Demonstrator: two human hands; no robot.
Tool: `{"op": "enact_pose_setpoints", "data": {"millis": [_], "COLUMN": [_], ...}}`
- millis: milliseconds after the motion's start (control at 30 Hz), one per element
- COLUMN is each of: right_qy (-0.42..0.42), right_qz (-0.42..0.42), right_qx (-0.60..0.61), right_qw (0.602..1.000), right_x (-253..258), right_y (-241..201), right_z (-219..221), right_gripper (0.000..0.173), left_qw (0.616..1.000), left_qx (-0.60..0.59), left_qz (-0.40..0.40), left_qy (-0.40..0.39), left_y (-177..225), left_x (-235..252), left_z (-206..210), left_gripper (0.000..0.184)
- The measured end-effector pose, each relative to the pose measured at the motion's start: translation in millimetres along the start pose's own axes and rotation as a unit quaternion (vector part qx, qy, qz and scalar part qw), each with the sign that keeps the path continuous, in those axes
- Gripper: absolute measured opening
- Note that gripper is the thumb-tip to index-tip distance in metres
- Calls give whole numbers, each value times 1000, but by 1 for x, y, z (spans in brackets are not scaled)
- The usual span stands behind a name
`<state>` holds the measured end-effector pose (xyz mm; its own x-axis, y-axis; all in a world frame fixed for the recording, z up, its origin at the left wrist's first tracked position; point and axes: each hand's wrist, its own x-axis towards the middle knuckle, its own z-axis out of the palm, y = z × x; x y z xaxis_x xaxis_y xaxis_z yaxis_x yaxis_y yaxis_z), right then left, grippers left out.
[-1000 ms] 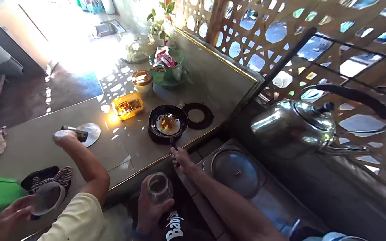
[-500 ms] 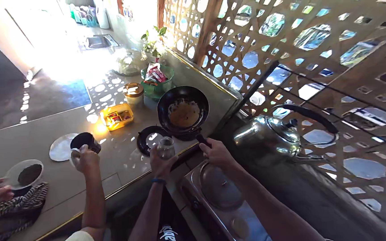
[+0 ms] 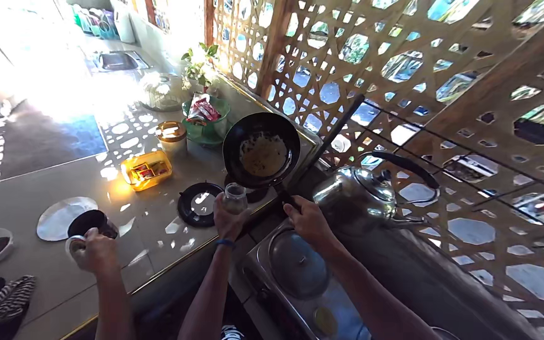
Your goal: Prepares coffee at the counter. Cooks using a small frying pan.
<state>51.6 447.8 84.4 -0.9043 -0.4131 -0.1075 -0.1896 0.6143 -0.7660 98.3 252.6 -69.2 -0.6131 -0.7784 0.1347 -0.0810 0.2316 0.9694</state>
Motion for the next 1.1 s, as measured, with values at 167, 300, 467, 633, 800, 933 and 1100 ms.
{"op": "enact_pose_setpoints", "data": {"millis": [167, 300, 467, 633, 800, 933, 1100], "right_qy": [29, 49, 65, 85, 107, 120, 132], "right_qz": [-8, -14, -10, -14, -7, -8, -14], "right_qx": [-46, -80, -125, -161, -181, -187, -188], "right_qw": [998, 996, 990, 983, 978, 975, 973], "right_x": [1, -1, -6, -9, -12, -11, -13], "right_y": [3, -2, -11, -17, -27, -29, -31], "right_z": [-7, -14, -22, -27, -31, -35, -39], "right_gripper": [31, 32, 34, 35, 37, 37, 37], "left_qw": [1000, 1000, 1000, 999, 999, 999, 999], "left_qx": [3, -4, -8, -12, -25, -26, -24], "left_qz": [19, 21, 20, 28, 33, 33, 28], "left_qy": [-5, -11, -14, -16, -18, -23, -37], "left_y": [2, 7, 17, 19, 23, 25, 33], "left_x": [6, 11, 16, 20, 22, 24, 27], "left_z": [7, 14, 17, 21, 23, 27, 31], "left_gripper": [111, 113, 113, 113, 111, 112, 112]}}
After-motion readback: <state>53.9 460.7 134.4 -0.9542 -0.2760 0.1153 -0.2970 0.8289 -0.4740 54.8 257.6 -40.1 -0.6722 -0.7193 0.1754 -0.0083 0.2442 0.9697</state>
